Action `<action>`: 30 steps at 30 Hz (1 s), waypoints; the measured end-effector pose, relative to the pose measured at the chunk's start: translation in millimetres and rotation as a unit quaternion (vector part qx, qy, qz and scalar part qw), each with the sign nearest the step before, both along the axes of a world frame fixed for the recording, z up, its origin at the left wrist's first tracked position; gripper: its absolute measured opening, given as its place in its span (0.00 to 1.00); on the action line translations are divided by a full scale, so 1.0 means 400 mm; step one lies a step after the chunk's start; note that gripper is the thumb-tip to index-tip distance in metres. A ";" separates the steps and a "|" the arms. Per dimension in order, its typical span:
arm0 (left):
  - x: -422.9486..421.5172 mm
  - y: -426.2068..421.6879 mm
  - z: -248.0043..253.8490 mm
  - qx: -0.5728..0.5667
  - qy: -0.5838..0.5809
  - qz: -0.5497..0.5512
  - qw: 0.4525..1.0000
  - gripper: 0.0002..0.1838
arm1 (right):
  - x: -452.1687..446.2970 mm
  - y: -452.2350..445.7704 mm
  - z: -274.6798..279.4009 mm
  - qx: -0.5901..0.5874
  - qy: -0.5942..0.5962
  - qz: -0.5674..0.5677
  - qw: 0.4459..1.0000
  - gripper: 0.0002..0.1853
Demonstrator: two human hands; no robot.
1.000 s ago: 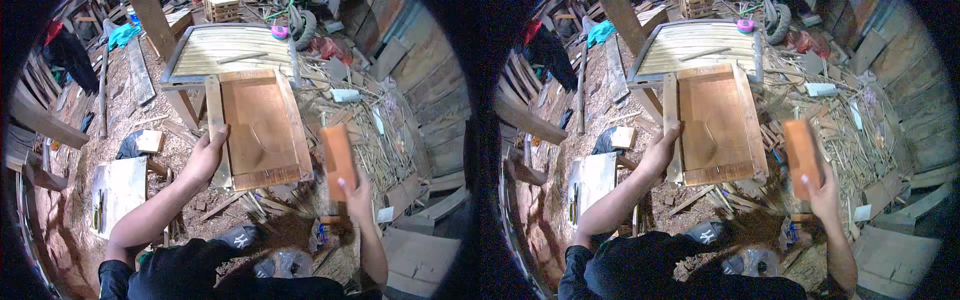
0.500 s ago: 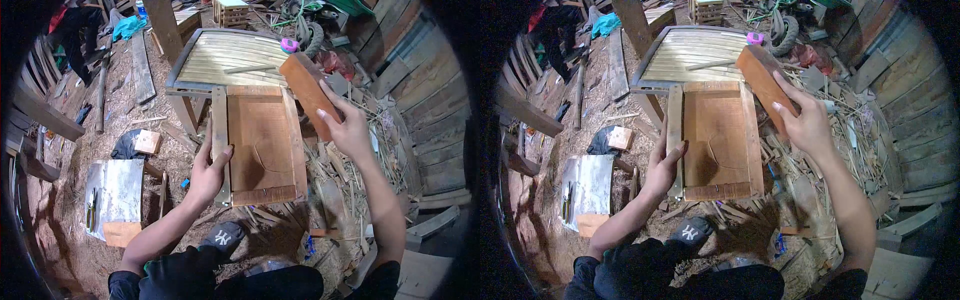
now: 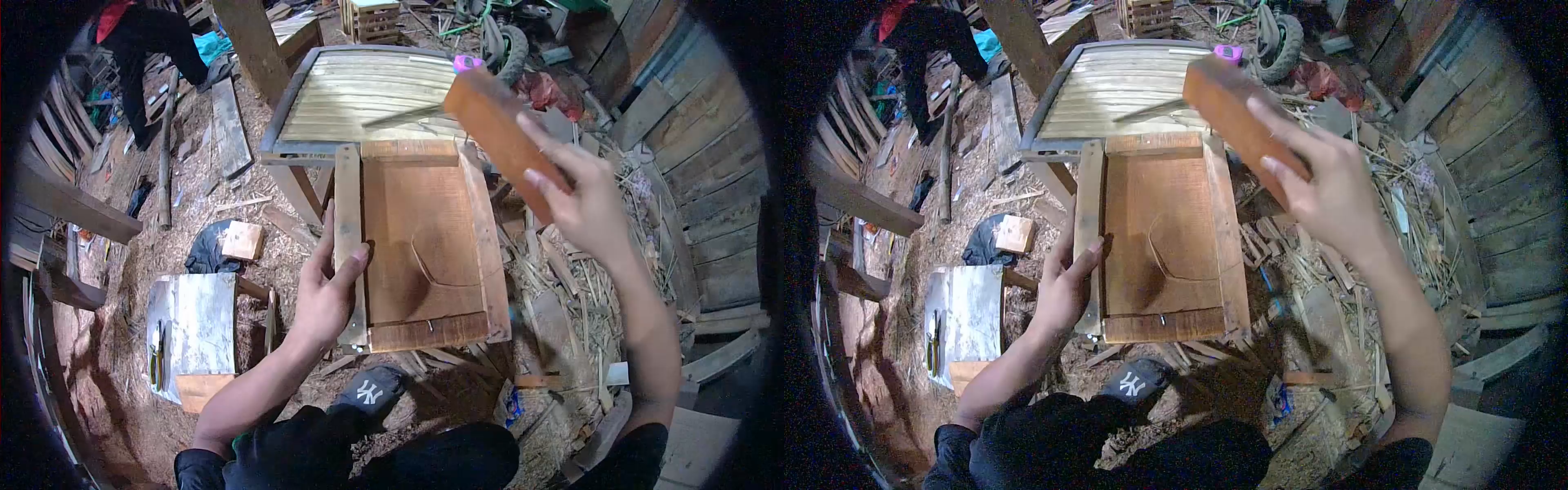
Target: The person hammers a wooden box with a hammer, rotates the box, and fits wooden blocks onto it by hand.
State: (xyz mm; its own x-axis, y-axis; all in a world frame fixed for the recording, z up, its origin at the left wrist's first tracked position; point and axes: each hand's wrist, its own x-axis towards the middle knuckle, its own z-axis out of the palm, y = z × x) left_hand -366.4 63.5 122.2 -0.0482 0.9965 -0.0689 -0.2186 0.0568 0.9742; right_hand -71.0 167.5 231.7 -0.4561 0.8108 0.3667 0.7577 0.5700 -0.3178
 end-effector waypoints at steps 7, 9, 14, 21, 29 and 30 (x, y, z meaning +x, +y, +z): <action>-0.002 -0.005 -0.007 -0.028 0.011 -0.005 1.000 0.39 | -0.024 -0.005 0.114 0.252 0.240 -0.083 0.934 0.25; 0.001 -0.007 -0.013 0.005 0.036 -0.001 0.999 0.39 | -0.006 0.020 0.020 0.237 0.236 -0.073 0.940 0.26; -0.004 0.000 -0.010 0.006 0.033 -0.003 0.999 0.39 | 0.014 0.027 -0.018 0.018 0.113 0.027 0.993 0.29; -0.003 -0.005 -0.021 0.000 0.025 0.000 1.000 0.40 | -0.001 0.008 0.164 0.215 0.249 -0.075 0.941 0.24; -0.006 0.003 -0.003 0.013 0.025 -0.001 1.000 0.39 | 0.027 0.036 -0.001 -0.016 0.104 0.018 0.994 0.28; -0.004 -0.005 -0.011 -0.003 0.016 0.000 1.000 0.39 | 0.031 0.054 0.012 0.103 0.160 0.061 0.980 0.26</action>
State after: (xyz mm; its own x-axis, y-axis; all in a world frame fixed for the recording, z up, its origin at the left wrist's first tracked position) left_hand -367.9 61.3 117.9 -0.0497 0.9961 -0.0729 -0.1879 0.0623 0.9802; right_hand -58.7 189.1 236.6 -0.3800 0.6510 0.6572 0.5606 0.7272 -0.3962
